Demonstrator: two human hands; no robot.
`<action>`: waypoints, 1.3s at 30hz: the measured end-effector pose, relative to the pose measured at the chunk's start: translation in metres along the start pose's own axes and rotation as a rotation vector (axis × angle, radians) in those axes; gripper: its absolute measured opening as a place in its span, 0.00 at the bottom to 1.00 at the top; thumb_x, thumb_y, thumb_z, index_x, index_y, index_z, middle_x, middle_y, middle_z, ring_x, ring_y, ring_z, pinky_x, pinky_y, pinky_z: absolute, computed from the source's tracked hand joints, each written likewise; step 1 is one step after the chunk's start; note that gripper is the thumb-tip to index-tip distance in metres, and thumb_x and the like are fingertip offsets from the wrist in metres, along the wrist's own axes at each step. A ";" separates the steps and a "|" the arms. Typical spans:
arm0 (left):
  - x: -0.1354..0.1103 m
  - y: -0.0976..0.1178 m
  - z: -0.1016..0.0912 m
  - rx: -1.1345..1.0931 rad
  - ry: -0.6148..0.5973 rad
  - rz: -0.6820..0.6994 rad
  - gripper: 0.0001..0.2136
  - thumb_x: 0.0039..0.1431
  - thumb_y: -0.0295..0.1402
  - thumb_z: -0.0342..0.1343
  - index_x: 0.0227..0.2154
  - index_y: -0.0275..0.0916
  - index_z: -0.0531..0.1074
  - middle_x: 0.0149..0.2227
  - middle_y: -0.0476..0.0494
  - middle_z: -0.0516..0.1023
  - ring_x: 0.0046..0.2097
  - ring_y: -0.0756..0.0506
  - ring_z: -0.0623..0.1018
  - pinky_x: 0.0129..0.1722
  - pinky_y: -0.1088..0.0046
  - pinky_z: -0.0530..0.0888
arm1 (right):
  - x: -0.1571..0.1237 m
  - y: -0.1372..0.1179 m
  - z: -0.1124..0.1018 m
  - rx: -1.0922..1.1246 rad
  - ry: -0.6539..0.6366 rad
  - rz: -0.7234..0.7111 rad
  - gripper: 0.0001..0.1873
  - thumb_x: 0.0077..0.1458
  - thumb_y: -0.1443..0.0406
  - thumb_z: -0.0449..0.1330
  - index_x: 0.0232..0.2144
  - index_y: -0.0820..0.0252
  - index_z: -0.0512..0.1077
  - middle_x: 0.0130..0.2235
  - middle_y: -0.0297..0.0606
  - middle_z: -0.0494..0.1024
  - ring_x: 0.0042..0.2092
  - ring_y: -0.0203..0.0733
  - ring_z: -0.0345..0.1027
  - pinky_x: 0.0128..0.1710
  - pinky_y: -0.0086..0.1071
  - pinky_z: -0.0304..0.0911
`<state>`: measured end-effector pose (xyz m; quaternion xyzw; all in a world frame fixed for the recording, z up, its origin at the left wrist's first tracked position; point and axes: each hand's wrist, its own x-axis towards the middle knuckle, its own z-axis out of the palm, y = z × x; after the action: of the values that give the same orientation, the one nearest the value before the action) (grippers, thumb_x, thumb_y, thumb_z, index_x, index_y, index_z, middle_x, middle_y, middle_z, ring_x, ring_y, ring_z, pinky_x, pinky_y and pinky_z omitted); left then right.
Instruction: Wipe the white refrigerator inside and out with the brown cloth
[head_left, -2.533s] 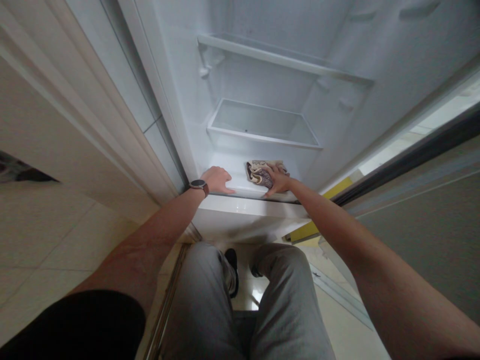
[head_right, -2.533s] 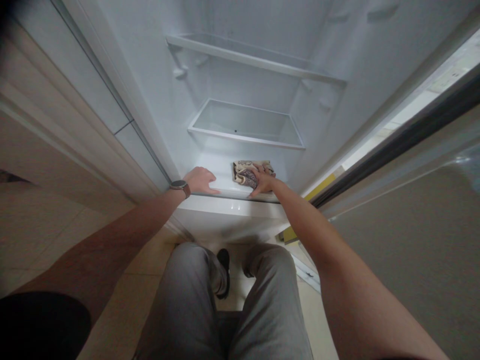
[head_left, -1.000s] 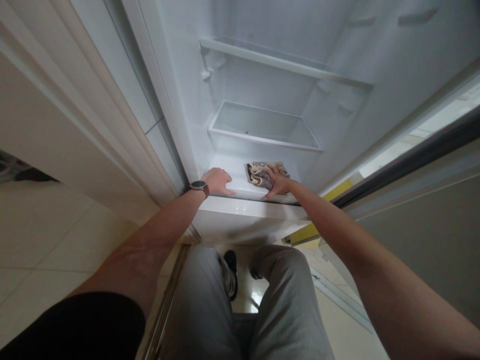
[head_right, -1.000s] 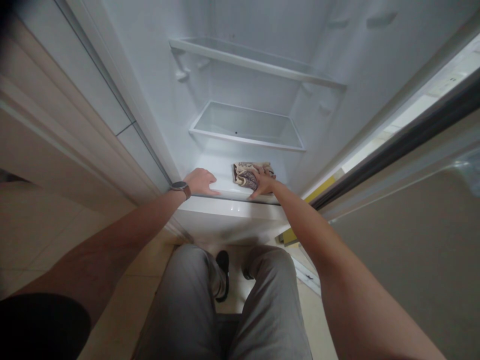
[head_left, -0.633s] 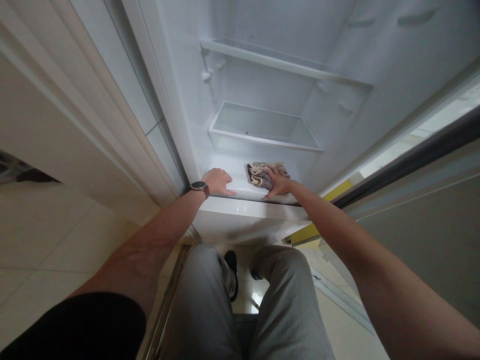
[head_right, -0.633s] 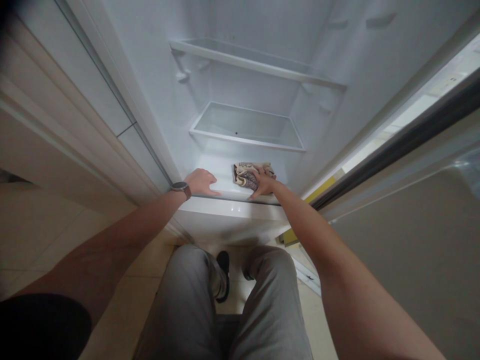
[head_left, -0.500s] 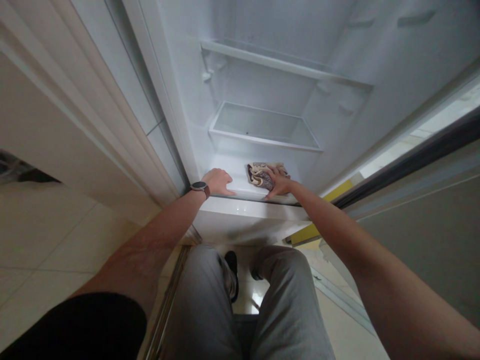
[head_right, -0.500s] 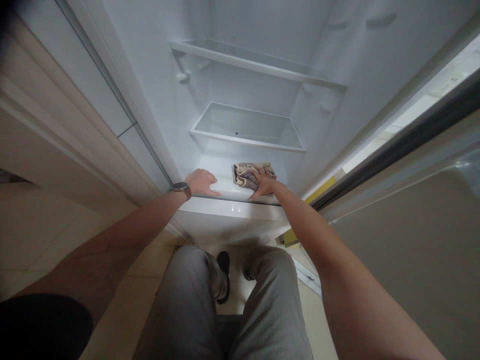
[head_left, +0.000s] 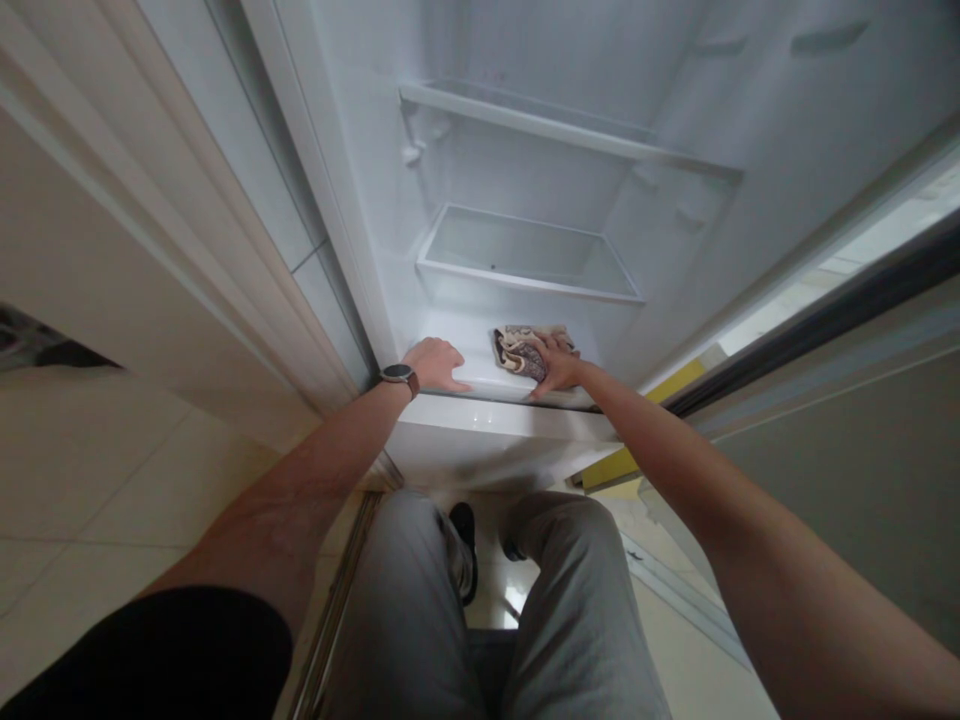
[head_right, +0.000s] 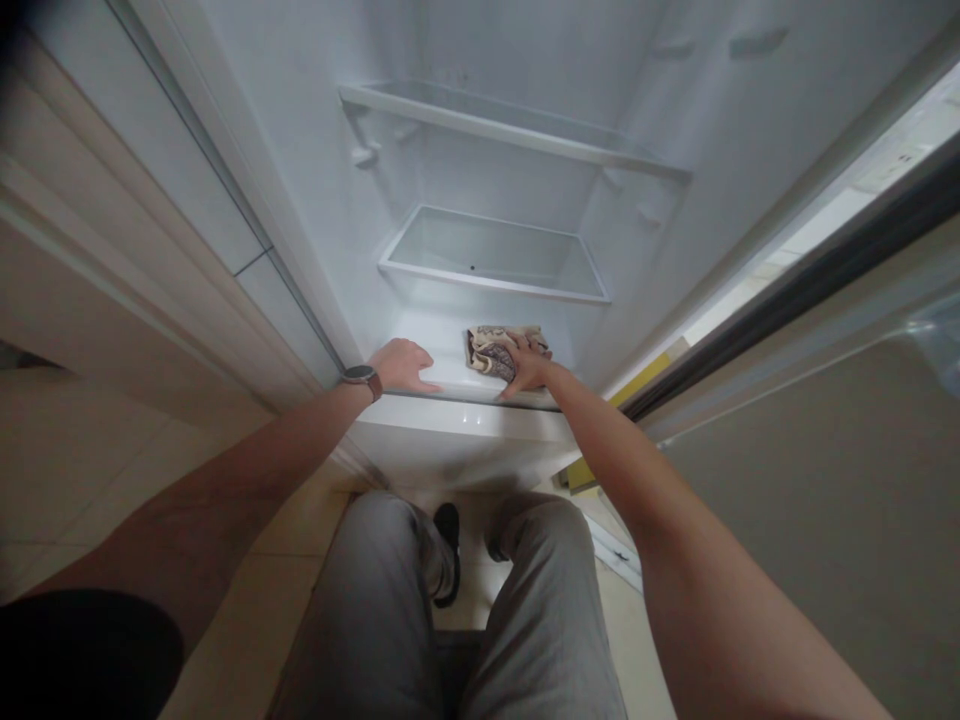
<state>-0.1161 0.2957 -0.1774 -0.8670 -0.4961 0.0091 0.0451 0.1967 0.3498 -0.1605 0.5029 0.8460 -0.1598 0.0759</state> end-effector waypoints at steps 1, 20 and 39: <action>0.000 0.000 0.000 0.005 -0.003 0.000 0.29 0.56 0.63 0.52 0.28 0.40 0.80 0.32 0.37 0.82 0.37 0.39 0.79 0.33 0.66 0.61 | 0.000 0.000 0.000 -0.001 -0.003 0.005 0.80 0.23 0.37 0.75 0.73 0.37 0.41 0.76 0.43 0.31 0.73 0.83 0.24 0.59 0.84 0.41; 0.001 -0.001 0.005 0.019 0.024 0.000 0.27 0.55 0.62 0.53 0.26 0.41 0.79 0.32 0.39 0.82 0.38 0.39 0.80 0.32 0.66 0.61 | 0.001 0.003 0.001 0.003 0.011 -0.023 0.80 0.23 0.35 0.74 0.74 0.40 0.42 0.76 0.46 0.32 0.72 0.84 0.26 0.60 0.82 0.41; 0.001 -0.001 0.002 0.007 0.004 0.001 0.29 0.55 0.64 0.51 0.27 0.40 0.79 0.32 0.38 0.82 0.36 0.39 0.79 0.32 0.66 0.59 | 0.000 0.001 0.000 -0.002 0.011 -0.008 0.78 0.24 0.36 0.75 0.73 0.38 0.43 0.75 0.46 0.33 0.72 0.85 0.27 0.60 0.83 0.41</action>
<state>-0.1165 0.2973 -0.1796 -0.8670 -0.4957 0.0093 0.0492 0.1981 0.3500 -0.1609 0.5004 0.8486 -0.1565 0.0709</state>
